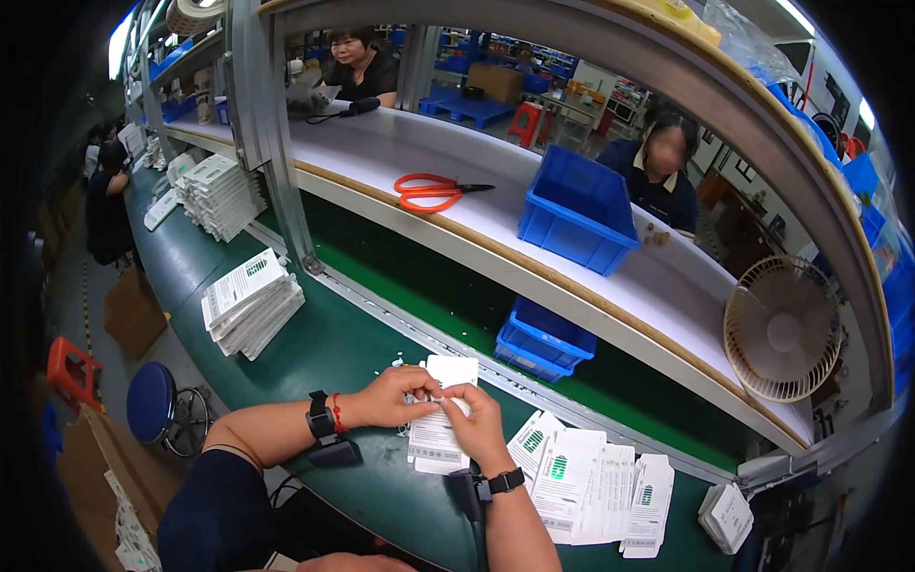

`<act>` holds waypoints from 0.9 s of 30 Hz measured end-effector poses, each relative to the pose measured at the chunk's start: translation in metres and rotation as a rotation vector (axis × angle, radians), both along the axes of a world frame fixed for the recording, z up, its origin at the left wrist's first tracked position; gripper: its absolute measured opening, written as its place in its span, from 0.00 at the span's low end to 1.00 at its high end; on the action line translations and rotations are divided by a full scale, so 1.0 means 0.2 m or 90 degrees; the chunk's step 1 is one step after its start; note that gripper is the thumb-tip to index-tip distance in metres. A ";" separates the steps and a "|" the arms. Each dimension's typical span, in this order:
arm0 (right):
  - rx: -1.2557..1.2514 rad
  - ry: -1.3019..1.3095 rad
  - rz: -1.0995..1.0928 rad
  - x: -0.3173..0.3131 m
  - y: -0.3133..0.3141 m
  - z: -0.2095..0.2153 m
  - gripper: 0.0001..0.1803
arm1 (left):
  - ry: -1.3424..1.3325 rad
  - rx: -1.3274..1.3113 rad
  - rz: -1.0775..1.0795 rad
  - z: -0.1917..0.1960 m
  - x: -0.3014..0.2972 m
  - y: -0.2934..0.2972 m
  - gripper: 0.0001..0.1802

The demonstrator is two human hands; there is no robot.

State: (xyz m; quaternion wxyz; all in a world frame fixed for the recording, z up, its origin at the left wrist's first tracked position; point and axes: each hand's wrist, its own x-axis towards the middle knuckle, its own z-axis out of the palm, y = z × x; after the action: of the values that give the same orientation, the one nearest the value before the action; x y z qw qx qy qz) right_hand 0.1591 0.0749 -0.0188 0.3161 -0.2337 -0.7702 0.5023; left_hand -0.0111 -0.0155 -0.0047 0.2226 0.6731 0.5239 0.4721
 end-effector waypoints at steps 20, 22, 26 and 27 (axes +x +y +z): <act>-0.019 0.007 0.018 0.00 -0.01 0.03 0.06 | -0.004 0.017 -0.035 0.00 -0.02 0.00 0.07; -0.025 0.000 0.013 0.01 -0.01 0.02 0.06 | -0.001 0.014 -0.036 0.00 -0.02 0.00 0.07; -0.014 0.005 0.010 0.01 0.00 0.00 0.06 | -0.004 0.029 -0.029 -0.01 -0.01 0.00 0.06; -0.004 0.010 0.006 0.01 0.00 0.01 0.06 | -0.004 0.028 -0.036 -0.02 -0.01 0.01 0.06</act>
State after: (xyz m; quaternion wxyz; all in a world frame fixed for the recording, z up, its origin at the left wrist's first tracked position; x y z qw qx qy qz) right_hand 0.1611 0.0748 -0.0178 0.3190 -0.2268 -0.7674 0.5079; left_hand -0.0127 -0.0130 -0.0087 0.2227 0.6910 0.4932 0.4793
